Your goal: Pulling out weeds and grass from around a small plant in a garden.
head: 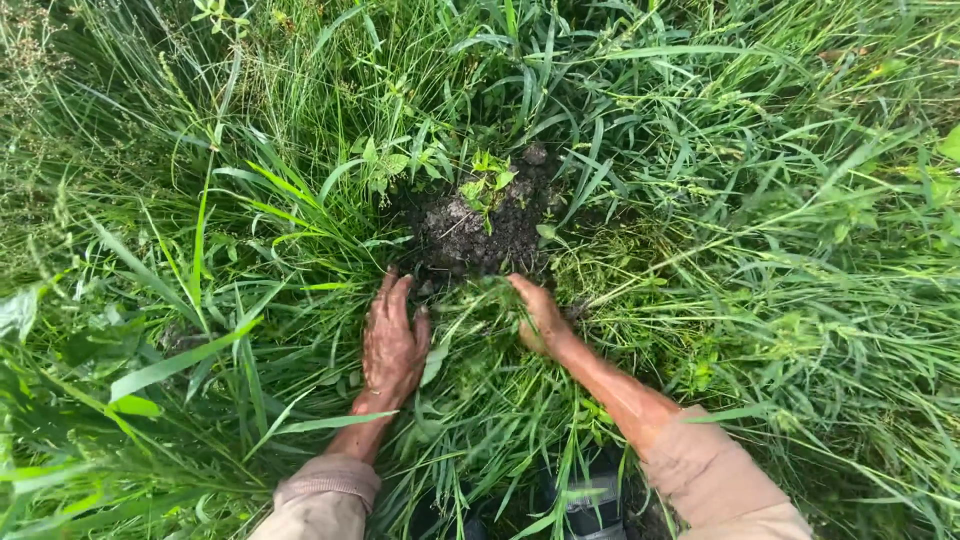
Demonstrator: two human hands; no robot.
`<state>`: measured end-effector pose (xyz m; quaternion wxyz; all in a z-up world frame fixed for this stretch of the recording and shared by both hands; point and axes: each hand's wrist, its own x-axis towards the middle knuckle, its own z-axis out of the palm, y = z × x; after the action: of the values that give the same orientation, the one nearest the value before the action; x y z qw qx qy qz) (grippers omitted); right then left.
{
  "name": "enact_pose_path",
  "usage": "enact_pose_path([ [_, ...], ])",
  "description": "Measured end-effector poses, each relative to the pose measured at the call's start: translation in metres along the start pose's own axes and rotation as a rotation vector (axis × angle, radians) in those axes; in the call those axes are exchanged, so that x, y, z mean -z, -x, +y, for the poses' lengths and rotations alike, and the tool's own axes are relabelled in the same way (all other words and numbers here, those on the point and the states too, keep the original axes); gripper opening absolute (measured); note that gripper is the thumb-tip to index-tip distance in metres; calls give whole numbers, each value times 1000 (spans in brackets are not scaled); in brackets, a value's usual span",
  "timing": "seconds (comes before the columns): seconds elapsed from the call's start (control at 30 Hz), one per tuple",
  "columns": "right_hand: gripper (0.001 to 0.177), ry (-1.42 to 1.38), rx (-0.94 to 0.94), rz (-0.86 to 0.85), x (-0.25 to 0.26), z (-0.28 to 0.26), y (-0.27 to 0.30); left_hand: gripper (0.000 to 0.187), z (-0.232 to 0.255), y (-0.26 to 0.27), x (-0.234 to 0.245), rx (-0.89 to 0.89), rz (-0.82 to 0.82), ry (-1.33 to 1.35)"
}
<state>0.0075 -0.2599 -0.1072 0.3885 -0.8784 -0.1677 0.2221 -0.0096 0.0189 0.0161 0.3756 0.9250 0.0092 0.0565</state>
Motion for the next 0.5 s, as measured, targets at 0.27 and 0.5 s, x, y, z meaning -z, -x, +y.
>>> enact_pose_path([
  [0.27, 34, -657, -417, -271, 68, -61, 56, 36, -22, 6, -8, 40, -79, 35],
  [0.5, 113, 906, 287, -488, 58, -180, -63, 31, -27, 4, -4, 68, 102, 126],
])
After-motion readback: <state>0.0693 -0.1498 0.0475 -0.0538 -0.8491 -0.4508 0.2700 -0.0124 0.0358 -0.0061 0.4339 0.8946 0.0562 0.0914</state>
